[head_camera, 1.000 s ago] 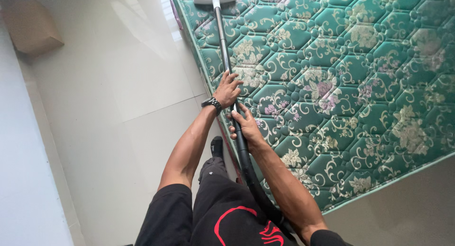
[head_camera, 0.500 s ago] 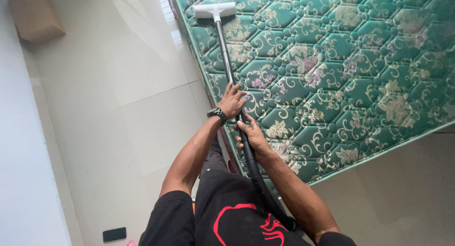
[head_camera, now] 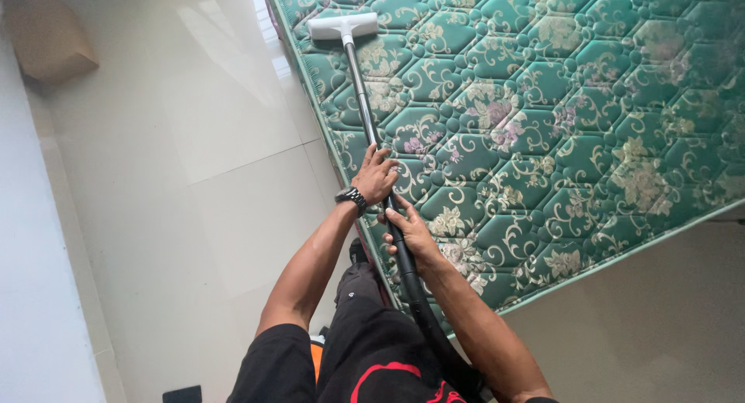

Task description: The person vacuums a mattress using a handheld vacuum cleaner, moving the attachment across the quilted surface.

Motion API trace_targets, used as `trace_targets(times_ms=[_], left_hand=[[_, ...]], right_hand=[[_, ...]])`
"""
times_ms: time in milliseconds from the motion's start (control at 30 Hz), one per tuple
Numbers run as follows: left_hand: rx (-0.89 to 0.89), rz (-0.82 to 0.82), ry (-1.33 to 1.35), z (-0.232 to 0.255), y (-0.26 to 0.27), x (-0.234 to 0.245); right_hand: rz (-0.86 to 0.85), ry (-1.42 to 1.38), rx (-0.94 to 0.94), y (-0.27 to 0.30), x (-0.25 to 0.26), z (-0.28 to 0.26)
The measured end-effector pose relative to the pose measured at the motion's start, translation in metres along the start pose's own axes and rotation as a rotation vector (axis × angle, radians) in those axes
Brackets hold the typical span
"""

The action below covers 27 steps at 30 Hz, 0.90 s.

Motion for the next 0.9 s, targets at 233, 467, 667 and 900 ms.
trace_targets(times_ms=[233,467,667,900], left_hand=[[-0.130,-0.050,-0.263,-0.042,-0.067,0.001],[0.001,-0.005,-0.066,-0.070,-0.122,0.010],[0.012,-0.019,-0.084,-0.080,-0.145,0.018],[0.096,-0.046,-0.009,-0.092,-0.176,0.029]], right_hand=[[0.006,0.010,0.007,-0.063,-0.028,-0.037],[-0.009,0.009,0.031,-0.110,-0.049,-0.068],[0.013,0.028,0.017,-0.129,-0.062,-0.081],[-0.009,0.028,0.019,-0.154,-0.076,-0.097]])
Point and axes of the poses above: each hand's wrist, its own y-axis away from the middle knuckle, its own x-axis out of the back of the hand, z = x × y, the point moved 3 cm from there along -y, towards the middle knuckle, and after that the axes turned 12 degrees about -y, right-handed, at the moved point
